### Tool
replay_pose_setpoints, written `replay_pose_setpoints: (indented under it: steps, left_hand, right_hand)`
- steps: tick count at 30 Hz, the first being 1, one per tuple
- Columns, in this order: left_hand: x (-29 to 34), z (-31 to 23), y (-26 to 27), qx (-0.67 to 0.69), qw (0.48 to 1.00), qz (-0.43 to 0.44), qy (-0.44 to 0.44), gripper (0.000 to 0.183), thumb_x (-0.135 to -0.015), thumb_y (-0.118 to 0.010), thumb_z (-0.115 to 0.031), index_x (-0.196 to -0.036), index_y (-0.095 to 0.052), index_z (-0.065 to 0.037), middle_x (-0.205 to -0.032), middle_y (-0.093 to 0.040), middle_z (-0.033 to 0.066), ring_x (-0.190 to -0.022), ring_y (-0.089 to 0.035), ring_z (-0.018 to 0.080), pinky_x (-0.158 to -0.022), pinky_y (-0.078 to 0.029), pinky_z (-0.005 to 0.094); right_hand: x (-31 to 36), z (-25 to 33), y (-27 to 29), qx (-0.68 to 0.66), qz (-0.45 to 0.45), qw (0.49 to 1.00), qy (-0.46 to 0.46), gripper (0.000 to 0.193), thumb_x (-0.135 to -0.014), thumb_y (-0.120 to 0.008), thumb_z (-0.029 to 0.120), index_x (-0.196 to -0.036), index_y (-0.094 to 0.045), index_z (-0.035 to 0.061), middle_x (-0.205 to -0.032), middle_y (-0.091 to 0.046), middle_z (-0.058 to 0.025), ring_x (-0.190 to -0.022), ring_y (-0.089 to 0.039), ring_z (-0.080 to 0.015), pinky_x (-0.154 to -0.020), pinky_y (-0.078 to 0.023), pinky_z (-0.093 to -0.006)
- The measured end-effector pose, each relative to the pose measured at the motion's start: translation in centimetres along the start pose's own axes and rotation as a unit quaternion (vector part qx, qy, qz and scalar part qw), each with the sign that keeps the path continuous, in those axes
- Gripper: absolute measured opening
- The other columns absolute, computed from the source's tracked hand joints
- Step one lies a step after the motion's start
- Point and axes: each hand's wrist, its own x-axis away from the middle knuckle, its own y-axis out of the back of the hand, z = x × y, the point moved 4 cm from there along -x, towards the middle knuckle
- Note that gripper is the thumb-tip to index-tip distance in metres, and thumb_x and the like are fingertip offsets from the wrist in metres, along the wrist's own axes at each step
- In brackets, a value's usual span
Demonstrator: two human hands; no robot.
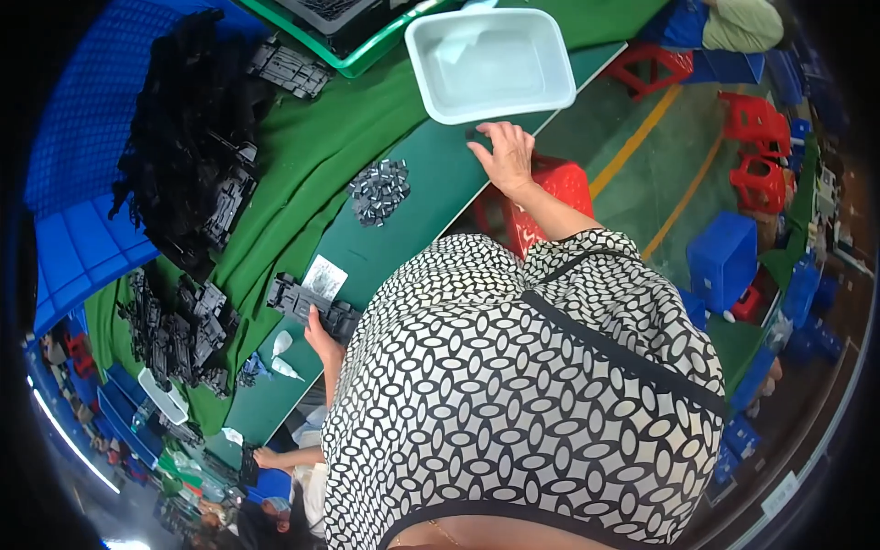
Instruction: The user is assembling small black plastic components into a larger plastic housing at a factory workstation.
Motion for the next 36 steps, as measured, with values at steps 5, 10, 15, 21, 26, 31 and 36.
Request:
replay_pose_setpoints:
  steps: [5,10,15,21,26,31,36]
  left_hand:
    - [0.0,0.1,1.4,-0.084,0.996,-0.036,-0.013,0.032,-0.084,-0.061,-0.027,-0.093,-0.060,0.004,-0.089,-0.062,0.0117,-0.070,-0.058,0.0193,-0.065,-0.050,0.0344]
    - [3.0,-0.8,1.4,-0.122,0.972,-0.039,-0.195,0.032,-0.088,-0.059,-0.024,-0.101,-0.059,0.005,-0.097,-0.061,0.0058,-0.085,-0.053,0.0133,-0.078,-0.043,0.0274]
    - [4.7,-1.2,3.7,-0.013,0.986,-0.082,-0.144,0.027,-0.090,-0.057,-0.020,-0.100,-0.059,0.005,-0.096,-0.061,0.0043,-0.083,-0.053,0.0106,-0.077,-0.043,0.0251]
    - [5.8,-2.2,5.0,-0.006,0.982,-0.103,-0.161,0.026,-0.090,-0.056,-0.018,-0.100,-0.060,0.006,-0.094,-0.061,0.0041,-0.082,-0.054,0.0104,-0.076,-0.044,0.0245]
    - [6.2,-4.1,4.8,0.058,0.985,-0.064,-0.149,0.026,-0.090,-0.055,-0.018,-0.102,-0.059,0.004,-0.094,-0.062,0.0056,-0.082,-0.057,0.0133,-0.076,-0.046,0.0266]
    - [7.9,-7.2,5.4,0.564,0.773,0.287,-0.048,0.021,-0.089,-0.052,-0.027,-0.092,-0.054,-0.007,-0.072,-0.054,0.0012,-0.071,-0.050,0.0152,-0.067,-0.042,0.0297]
    - [10.0,-11.9,4.3,0.682,0.580,0.435,-0.099,0.008,-0.085,-0.057,-0.016,-0.086,-0.056,-0.008,-0.067,-0.060,-0.0016,-0.066,-0.056,0.0138,-0.062,-0.045,0.0271]
  right_hand:
    - [2.7,0.0,-1.1,-0.040,-0.049,0.997,0.040,0.021,-0.071,-0.071,0.025,-0.084,-0.063,0.0109,-0.081,-0.063,-0.0062,-0.077,-0.060,-0.0268,-0.067,-0.046,-0.0400]
    - [4.1,-2.7,-5.7,-0.070,-0.005,0.997,0.015,0.018,-0.078,-0.067,0.021,-0.090,-0.062,0.0095,-0.084,-0.062,-0.0063,-0.079,-0.058,-0.0260,-0.070,-0.046,-0.0381]
    - [3.0,-2.9,-6.9,-0.058,0.062,0.996,0.034,0.020,-0.081,-0.064,0.019,-0.095,-0.060,0.0057,-0.090,-0.061,-0.0106,-0.084,-0.058,-0.0293,-0.073,-0.047,-0.0395]
    - [2.3,-0.6,-6.4,0.021,0.100,0.980,0.172,0.020,-0.084,-0.059,0.015,-0.099,-0.055,0.0021,-0.094,-0.058,-0.0173,-0.087,-0.057,-0.0339,-0.076,-0.047,-0.0423]
    - [1.6,-0.4,-6.9,0.064,0.166,0.962,0.207,0.018,-0.082,-0.058,0.014,-0.095,-0.055,0.0018,-0.090,-0.058,-0.0191,-0.085,-0.058,-0.0359,-0.074,-0.048,-0.0438]
    - [0.7,-2.1,-7.7,0.033,0.173,0.982,0.071,0.026,-0.081,-0.051,0.020,-0.097,-0.064,0.0033,-0.095,-0.063,-0.0207,-0.091,-0.059,-0.0372,-0.081,-0.046,-0.0430]
    - [1.2,-6.3,-8.9,-0.019,0.131,0.991,0.030,0.028,-0.085,-0.053,0.022,-0.104,-0.062,0.0032,-0.094,-0.064,-0.0163,-0.088,-0.063,-0.0285,-0.080,-0.047,-0.0366]
